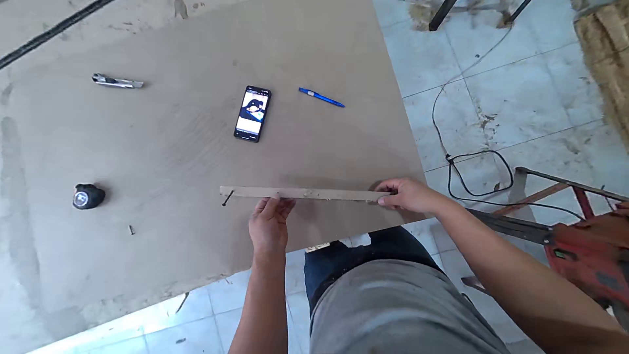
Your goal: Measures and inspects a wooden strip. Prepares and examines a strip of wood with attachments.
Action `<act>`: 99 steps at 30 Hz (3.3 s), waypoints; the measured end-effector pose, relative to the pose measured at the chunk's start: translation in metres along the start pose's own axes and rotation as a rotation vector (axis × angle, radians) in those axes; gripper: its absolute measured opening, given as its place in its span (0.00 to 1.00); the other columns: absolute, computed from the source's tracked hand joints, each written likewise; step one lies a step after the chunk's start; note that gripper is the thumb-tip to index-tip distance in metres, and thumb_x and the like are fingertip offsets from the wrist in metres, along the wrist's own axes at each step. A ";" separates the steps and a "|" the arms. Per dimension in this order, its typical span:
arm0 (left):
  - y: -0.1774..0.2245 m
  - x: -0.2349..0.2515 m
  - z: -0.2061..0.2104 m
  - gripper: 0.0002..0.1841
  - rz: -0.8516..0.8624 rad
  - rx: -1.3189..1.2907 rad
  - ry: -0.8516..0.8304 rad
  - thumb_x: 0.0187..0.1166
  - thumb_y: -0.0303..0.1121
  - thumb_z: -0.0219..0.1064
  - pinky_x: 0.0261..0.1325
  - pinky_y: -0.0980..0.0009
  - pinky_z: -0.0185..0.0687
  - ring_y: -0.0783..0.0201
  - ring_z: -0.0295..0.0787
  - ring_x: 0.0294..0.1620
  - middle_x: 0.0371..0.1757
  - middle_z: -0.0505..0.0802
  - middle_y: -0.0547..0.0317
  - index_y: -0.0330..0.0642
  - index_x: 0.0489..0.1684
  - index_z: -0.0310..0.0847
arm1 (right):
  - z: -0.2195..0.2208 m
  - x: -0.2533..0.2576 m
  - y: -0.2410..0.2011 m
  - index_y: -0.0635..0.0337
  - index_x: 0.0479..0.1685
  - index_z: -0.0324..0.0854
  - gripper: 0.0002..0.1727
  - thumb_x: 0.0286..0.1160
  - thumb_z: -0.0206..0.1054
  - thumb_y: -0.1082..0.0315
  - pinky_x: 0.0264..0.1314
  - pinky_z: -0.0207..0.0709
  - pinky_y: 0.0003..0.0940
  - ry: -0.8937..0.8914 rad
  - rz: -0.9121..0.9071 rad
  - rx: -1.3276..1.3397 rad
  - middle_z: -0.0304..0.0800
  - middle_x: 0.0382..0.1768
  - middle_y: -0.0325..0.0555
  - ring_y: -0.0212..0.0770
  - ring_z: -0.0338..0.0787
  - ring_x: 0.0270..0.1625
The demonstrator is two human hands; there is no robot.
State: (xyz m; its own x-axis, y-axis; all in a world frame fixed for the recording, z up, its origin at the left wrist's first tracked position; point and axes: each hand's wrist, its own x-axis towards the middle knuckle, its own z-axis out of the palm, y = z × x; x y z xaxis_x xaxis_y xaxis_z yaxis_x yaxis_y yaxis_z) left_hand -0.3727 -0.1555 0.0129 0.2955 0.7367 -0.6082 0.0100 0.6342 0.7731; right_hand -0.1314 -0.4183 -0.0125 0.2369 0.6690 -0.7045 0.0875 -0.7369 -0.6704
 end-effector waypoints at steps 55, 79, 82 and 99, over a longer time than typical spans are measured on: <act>-0.084 0.031 0.069 0.08 1.063 1.305 -0.679 0.82 0.35 0.71 0.65 0.53 0.86 0.50 0.90 0.61 0.57 0.94 0.49 0.42 0.46 0.94 | -0.026 -0.119 0.185 0.54 0.69 0.80 0.17 0.83 0.68 0.68 0.45 0.86 0.34 1.053 0.305 0.754 0.87 0.42 0.45 0.35 0.88 0.36; -0.103 0.014 0.083 0.08 1.079 1.324 -0.620 0.82 0.31 0.68 0.65 0.52 0.88 0.51 0.90 0.64 0.59 0.94 0.50 0.42 0.47 0.94 | -0.173 -0.012 0.095 0.56 0.88 0.59 0.38 0.78 0.70 0.69 0.50 0.91 0.37 1.119 0.037 0.924 0.87 0.58 0.53 0.42 0.94 0.47; -0.107 0.010 0.085 0.07 1.087 1.318 -0.552 0.82 0.33 0.69 0.65 0.54 0.86 0.51 0.89 0.62 0.57 0.93 0.51 0.43 0.45 0.94 | -0.206 0.053 0.017 0.62 0.85 0.61 0.37 0.73 0.71 0.74 0.51 0.93 0.39 1.014 -0.090 0.913 0.86 0.61 0.57 0.46 0.95 0.49; -0.134 -0.016 0.106 0.07 1.012 1.346 -0.165 0.80 0.33 0.69 0.47 0.58 0.90 0.53 0.92 0.46 0.37 0.92 0.54 0.42 0.34 0.89 | -0.023 0.143 -0.166 0.56 0.69 0.84 0.17 0.85 0.66 0.66 0.70 0.85 0.39 -0.154 -0.511 -0.153 0.95 0.59 0.39 0.32 0.93 0.60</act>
State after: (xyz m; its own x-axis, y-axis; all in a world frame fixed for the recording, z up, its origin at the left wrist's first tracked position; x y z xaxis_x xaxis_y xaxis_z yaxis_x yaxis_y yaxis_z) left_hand -0.2773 -0.2775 -0.0622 0.7810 0.6068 0.1475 0.4893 -0.7415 0.4591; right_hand -0.0892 -0.2021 0.0033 -0.0157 0.9430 -0.3325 0.2965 -0.3132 -0.9022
